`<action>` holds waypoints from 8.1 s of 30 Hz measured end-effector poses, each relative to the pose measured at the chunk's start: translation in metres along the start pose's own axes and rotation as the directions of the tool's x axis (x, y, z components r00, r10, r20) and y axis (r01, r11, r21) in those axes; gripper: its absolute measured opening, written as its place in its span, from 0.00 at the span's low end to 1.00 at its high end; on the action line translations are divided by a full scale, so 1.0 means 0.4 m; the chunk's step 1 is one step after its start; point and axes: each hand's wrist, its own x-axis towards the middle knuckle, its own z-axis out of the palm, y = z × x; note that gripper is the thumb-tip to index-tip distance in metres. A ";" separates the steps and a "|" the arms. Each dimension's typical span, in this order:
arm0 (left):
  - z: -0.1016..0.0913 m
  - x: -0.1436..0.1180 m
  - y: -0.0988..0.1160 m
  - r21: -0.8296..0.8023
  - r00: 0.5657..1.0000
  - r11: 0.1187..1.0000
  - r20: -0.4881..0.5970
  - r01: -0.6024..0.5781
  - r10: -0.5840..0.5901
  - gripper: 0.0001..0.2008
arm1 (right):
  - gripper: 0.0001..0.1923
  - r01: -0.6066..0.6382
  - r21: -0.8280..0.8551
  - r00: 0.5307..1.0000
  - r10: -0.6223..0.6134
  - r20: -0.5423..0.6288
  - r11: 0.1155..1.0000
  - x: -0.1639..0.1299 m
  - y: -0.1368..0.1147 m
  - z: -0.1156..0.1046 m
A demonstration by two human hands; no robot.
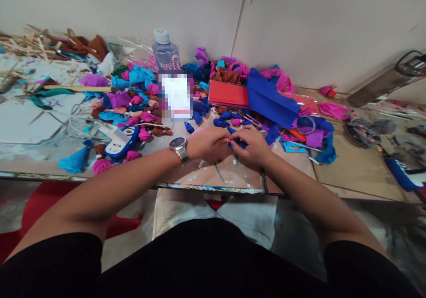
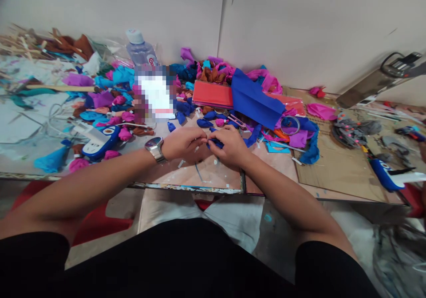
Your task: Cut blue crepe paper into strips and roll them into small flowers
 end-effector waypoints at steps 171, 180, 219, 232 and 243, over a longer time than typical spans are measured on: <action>0.014 0.001 -0.014 -0.235 0.997 0.969 0.007 0.078 -0.079 0.17 | 0.08 -0.013 0.071 0.996 0.020 -0.089 0.997 -0.004 0.003 -0.003; 0.013 0.005 -0.023 -0.276 0.996 0.957 0.023 0.086 -0.083 0.18 | 0.06 -0.009 0.095 0.999 0.014 -0.050 0.995 -0.002 -0.006 -0.008; 0.003 0.006 0.000 -0.281 0.982 0.945 -0.040 0.166 -0.185 0.15 | 0.05 -0.026 0.016 0.992 0.028 -0.123 1.000 -0.001 0.009 0.000; 0.006 0.003 -0.003 -0.210 0.968 0.959 -0.125 0.188 -0.217 0.13 | 0.05 -0.006 0.035 0.992 0.010 -0.124 0.999 -0.004 0.009 -0.002; 0.003 0.004 -0.003 -0.199 0.965 0.969 -0.189 0.146 -0.184 0.12 | 0.08 -0.040 0.048 0.991 0.046 -0.123 0.998 -0.002 0.008 -0.004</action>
